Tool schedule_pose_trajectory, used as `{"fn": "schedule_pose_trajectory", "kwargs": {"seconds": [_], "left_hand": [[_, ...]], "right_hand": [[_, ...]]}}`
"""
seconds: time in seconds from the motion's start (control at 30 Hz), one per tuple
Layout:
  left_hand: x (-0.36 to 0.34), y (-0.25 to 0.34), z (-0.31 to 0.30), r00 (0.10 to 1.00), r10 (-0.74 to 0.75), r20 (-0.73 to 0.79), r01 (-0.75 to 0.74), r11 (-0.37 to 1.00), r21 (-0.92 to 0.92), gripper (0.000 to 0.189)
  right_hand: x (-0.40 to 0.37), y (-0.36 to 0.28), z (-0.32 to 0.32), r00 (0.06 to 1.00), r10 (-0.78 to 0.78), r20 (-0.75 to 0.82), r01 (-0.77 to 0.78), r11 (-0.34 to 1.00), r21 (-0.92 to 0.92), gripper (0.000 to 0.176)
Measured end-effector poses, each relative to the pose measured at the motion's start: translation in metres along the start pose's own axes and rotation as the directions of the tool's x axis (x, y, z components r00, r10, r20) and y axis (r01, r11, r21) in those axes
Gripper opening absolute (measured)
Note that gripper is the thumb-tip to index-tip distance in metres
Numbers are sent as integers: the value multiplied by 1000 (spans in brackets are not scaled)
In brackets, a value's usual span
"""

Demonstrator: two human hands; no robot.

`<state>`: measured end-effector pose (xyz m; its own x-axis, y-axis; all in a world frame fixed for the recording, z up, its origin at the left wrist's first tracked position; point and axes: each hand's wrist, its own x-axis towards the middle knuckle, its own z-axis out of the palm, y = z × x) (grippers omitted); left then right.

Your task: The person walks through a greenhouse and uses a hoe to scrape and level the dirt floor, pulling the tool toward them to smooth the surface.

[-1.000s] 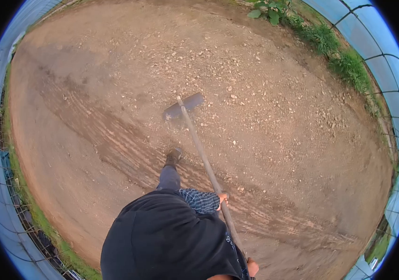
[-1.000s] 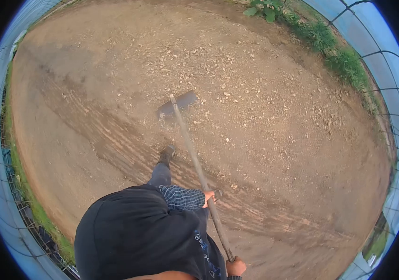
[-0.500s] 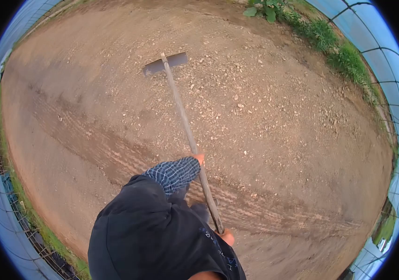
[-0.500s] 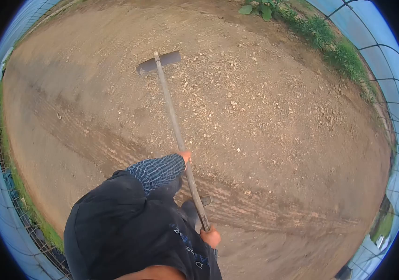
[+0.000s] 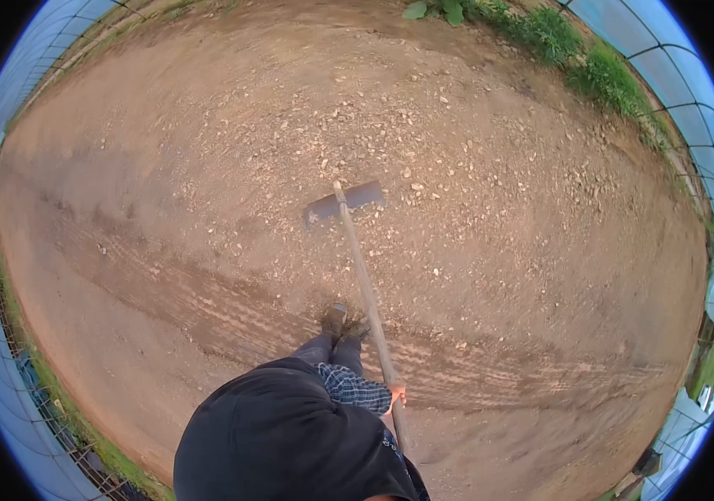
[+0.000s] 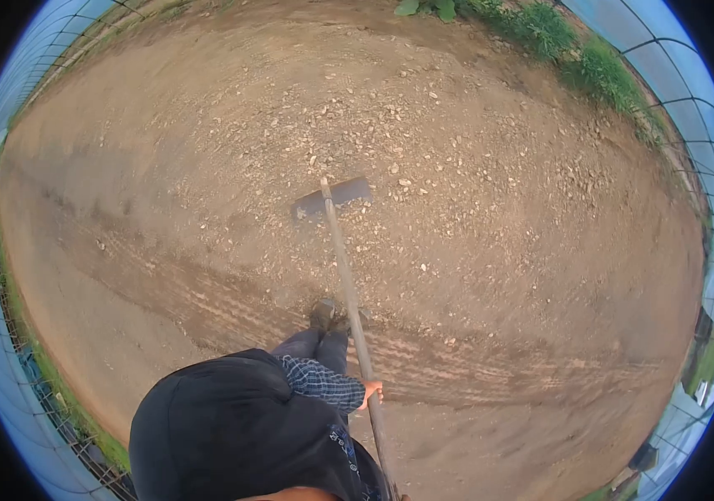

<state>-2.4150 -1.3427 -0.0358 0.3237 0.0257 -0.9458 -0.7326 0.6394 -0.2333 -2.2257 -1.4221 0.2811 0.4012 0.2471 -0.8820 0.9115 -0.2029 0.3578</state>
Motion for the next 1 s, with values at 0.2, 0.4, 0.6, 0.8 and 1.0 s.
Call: {"fn": "schedule_pose_trajectory", "kwargs": {"seconds": [0.2,0.4,0.6,0.8,1.0], "left_hand": [[18,246,-41,835,538,-115,-481,815,322,15],[-98,401,11,871,461,-169,-386,856,345,31],[-36,240,37,859,504,-88,-469,845,256,13],[-37,75,49,987,114,-111,-93,979,180,11],[-49,126,61,974,207,-89,-98,746,658,12]], "right_hand": [[103,-193,13,906,-152,-395,213,970,117,32],[71,-289,-79,713,-328,-620,549,811,202,26],[96,-158,-15,792,-165,-587,380,887,264,27],[138,-26,117,922,-19,-388,156,933,324,36],[79,-66,55,959,-47,-278,158,905,394,36]]}}
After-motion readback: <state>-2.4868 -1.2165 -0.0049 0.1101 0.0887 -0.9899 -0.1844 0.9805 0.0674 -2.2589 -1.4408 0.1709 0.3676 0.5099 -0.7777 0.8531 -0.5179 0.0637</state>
